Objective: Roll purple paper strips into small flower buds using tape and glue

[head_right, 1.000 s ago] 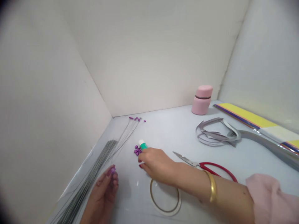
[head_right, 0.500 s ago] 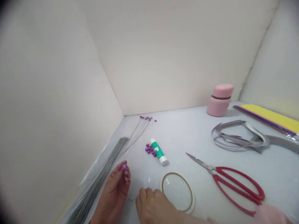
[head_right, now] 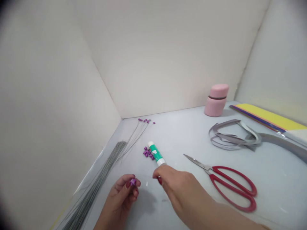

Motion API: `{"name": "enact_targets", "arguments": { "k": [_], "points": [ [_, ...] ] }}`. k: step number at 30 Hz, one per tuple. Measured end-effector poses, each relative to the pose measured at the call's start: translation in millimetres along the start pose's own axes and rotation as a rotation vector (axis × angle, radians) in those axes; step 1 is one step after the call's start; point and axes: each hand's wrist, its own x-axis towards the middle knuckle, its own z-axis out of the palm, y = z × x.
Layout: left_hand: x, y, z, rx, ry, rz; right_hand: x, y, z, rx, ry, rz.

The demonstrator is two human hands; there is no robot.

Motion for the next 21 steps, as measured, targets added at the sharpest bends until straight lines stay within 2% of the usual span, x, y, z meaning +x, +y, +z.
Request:
{"name": "enact_targets", "arguments": {
  "k": [4, 11, 21],
  "points": [
    [2.7, -8.3, 2.5, 0.042, -0.003, -0.052, -0.8, -2.7, 1.7, -0.114, -0.006, -0.12],
    [6.0, -17.5, 3.9, 0.109, 0.025, -0.072, -3.1, 6.6, 9.9, -0.184, 0.026, -0.186],
    [2.6, -18.3, 8.9, 0.173, 0.047, -0.158, -5.0, 1.8, 11.0, -0.198, -0.026, -0.182]
  ]
}}
